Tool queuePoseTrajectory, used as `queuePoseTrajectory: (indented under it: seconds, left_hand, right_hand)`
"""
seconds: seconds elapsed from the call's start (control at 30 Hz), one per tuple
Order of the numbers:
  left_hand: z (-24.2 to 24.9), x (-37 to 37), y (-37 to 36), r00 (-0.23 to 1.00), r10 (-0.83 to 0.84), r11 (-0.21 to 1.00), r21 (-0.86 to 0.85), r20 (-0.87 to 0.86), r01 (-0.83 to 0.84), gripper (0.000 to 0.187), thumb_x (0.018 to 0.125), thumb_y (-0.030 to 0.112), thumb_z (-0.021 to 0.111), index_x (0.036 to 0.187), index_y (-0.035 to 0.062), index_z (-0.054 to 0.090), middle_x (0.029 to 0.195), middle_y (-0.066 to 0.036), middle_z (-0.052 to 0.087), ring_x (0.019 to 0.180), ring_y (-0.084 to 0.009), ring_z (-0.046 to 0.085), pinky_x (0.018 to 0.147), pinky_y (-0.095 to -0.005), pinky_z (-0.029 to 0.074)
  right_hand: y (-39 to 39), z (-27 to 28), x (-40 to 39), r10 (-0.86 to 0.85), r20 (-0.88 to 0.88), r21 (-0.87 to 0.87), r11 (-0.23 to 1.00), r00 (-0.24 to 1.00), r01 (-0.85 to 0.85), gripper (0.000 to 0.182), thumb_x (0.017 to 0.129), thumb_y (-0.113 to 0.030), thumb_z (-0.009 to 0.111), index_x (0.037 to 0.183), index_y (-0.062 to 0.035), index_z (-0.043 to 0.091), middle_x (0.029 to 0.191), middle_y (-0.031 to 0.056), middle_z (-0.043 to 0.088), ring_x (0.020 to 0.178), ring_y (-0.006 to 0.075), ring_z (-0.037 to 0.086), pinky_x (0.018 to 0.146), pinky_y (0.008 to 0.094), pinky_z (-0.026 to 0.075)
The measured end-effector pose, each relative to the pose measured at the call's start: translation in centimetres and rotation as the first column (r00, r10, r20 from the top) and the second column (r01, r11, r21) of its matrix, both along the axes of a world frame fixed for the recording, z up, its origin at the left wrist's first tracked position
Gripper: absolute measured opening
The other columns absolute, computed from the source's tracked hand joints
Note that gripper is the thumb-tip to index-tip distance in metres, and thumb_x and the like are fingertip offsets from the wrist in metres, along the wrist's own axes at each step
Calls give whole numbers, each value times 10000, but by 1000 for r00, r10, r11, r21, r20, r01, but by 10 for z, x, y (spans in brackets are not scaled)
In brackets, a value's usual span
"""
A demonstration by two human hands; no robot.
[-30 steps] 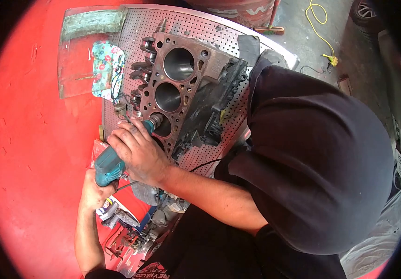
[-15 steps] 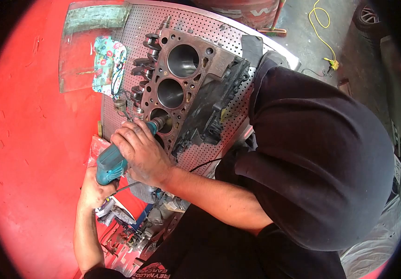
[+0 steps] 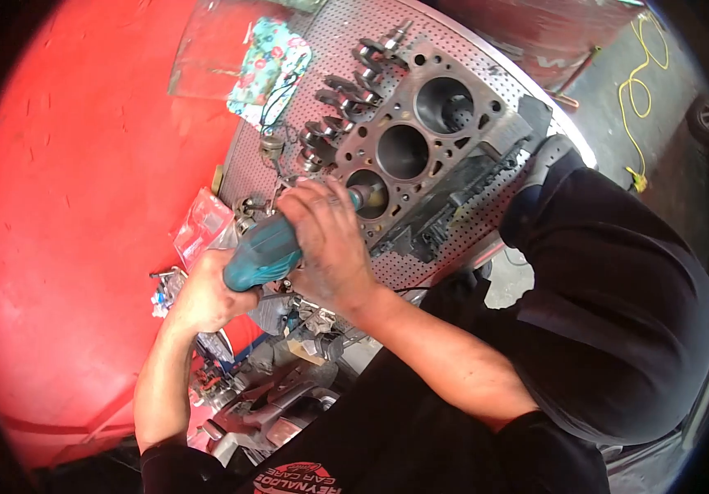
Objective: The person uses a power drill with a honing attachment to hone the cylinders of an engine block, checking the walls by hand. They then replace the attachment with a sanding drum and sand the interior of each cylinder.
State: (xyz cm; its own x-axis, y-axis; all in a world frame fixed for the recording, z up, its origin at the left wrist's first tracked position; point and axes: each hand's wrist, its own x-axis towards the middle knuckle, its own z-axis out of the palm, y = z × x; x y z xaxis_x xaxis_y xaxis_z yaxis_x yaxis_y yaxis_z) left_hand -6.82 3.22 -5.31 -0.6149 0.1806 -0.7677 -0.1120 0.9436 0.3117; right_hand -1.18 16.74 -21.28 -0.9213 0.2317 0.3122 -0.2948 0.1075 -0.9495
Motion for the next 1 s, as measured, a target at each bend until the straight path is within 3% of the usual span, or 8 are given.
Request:
queuePoseTrajectory:
  seconds: [0.03,0.23,0.37,0.47,0.7,1.0]
  left_hand:
    - [2,0,2,1000,10,999,-42,0,-10,248,685,74,705,901,-32,646,678,-168,624,629,-185,598,657,-375,520]
    - [11,10,1,997,75,995,-59,-24,-76,266,686,75,710,927,-25,659,681,-132,616,642,-157,568,663,-355,519]
    - [24,10,4,993,121,990,-68,8,-120,197,700,-8,671,897,-7,661,744,-9,638,706,-96,548,675,-298,493]
    - [30,12,0,995,98,994,-54,-14,-99,301,697,38,690,992,-19,684,720,-59,635,679,-115,550,676,-315,510]
    - [41,10,-6,991,130,990,-49,22,-129,255,680,19,682,929,-36,668,740,-60,655,703,-105,549,685,-307,502]
    - [38,9,-10,996,86,995,-48,40,-84,255,686,21,696,935,-31,676,732,-73,650,688,-124,564,681,-321,509]
  right_hand:
    - [0,0,0,0,-4,5,1000,1000,0,869,492,8,808,1299,-48,489,1254,141,552,1279,367,527,1153,593,330]
    - [0,8,1,30,-36,27,999,999,-30,882,493,2,810,1316,-45,497,1275,141,552,1274,373,528,1156,597,324]
    - [-3,17,1,48,-50,13,999,998,-47,885,485,-14,817,1313,-38,503,1277,144,552,1283,372,518,1166,587,317]
    - [-2,23,1,61,-49,20,998,997,-60,856,497,-32,802,1304,-33,515,1268,148,551,1286,372,513,1168,577,318]
    - [0,39,0,56,-63,30,998,996,-54,765,566,2,720,1303,-9,515,1237,166,547,1257,375,523,1145,566,345]
    - [-5,35,2,85,-30,7,996,996,-84,762,568,26,717,1302,-5,514,1246,171,550,1258,380,521,1141,576,341]
